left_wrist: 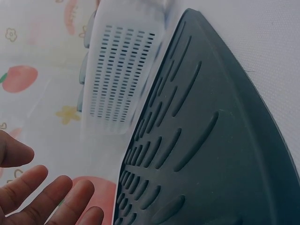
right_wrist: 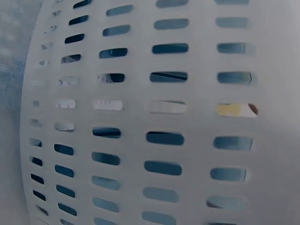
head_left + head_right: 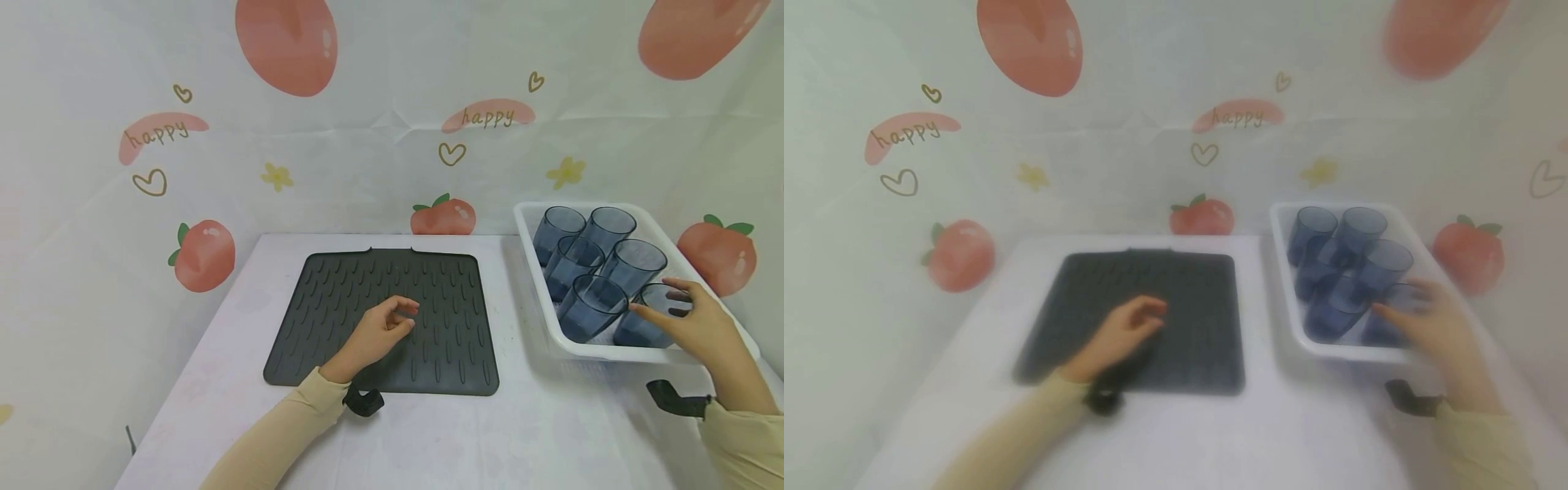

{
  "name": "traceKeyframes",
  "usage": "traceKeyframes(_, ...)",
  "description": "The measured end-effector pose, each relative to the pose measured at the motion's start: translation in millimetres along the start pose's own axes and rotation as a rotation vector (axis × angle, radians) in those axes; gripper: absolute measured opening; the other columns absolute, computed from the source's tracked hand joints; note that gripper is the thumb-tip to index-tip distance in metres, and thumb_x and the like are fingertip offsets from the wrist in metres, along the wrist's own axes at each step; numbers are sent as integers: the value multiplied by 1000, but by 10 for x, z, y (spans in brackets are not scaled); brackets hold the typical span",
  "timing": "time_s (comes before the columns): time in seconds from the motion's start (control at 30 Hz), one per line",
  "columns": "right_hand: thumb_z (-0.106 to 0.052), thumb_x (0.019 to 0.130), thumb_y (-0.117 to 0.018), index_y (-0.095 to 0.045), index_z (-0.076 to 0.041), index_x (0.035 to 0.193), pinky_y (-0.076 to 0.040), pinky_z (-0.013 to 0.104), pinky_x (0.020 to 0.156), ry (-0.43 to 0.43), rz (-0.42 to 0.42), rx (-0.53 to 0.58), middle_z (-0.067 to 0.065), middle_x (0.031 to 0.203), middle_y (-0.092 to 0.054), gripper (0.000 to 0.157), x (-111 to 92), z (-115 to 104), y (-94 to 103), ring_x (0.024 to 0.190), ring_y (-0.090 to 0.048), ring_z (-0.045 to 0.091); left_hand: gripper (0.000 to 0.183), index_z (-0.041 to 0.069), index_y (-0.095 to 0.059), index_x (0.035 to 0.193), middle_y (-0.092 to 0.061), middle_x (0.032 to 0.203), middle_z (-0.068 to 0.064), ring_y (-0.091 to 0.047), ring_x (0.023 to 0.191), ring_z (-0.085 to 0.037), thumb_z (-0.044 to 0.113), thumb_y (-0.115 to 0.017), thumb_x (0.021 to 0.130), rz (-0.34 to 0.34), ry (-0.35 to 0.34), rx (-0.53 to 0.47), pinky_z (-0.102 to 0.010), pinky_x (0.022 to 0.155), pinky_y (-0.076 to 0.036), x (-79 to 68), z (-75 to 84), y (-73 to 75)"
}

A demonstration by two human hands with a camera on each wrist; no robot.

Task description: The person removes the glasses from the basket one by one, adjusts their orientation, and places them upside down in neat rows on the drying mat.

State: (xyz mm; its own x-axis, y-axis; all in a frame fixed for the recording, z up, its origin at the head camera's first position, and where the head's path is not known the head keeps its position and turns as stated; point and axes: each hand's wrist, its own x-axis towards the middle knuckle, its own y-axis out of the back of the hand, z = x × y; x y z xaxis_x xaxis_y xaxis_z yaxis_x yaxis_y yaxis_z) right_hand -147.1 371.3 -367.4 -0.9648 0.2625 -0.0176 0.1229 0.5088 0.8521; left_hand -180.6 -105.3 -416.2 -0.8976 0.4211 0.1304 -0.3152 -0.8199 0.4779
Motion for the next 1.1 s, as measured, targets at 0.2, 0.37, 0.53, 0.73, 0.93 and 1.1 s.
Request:
traceKeyframes(0.2,-50,86,-67,-17,9,148,-37,73,87,19,-34,-13,47,132,-35,99,-8,10,36,113,-36,63,30,9,-58,126,-62,121,-5,-65,99,-15,16,-59,98,-11,7,-3,-32,81,-54,-3,-4,-7)
traceKeyframes(0.37,-46,83,-72,-15,8,149,-37,74,86,41,-53,-24,47,132,-34,102,-1,44,48,112,-36,64,29,9,-59,125,-62,120,-4,-66,99,-15,17,-59,98,-8,4,3,-32,81,-54,1,-19,-10)
traceKeyframes(0.53,-47,82,-73,-15,7,149,-39,73,85,34,-59,-29,47,132,-35,104,-4,52,55,112,-36,63,30,8,-58,126,-62,121,-5,-65,99,-15,16,-59,97,-9,5,1,-32,82,-54,-2,3,-2)
traceKeyframes(0.73,-48,83,-72,-17,10,147,-44,70,79,-14,-23,-26,47,131,-36,103,-39,36,59,110,-37,63,30,7,-58,127,-62,123,-5,-65,101,-15,15,-59,98,-19,8,-5,-32,82,-54,-5,29,8)
traceKeyframes(0.93,-49,83,-71,-19,11,147,-44,69,80,-45,17,-6,47,131,-37,102,-75,36,55,111,-38,63,29,9,-59,126,-62,122,-4,-65,101,-15,17,-59,98,-13,4,-1,-33,83,-55,-6,18,18)
traceKeyframes(1.1,-50,83,-71,-17,9,149,-42,66,81,-63,54,28,46,132,-38,104,-114,12,79,113,-37,62,29,9,-59,125,-63,121,-3,-65,100,-14,19,-59,98,-10,2,-3,-34,83,-55,-4,-1,26)
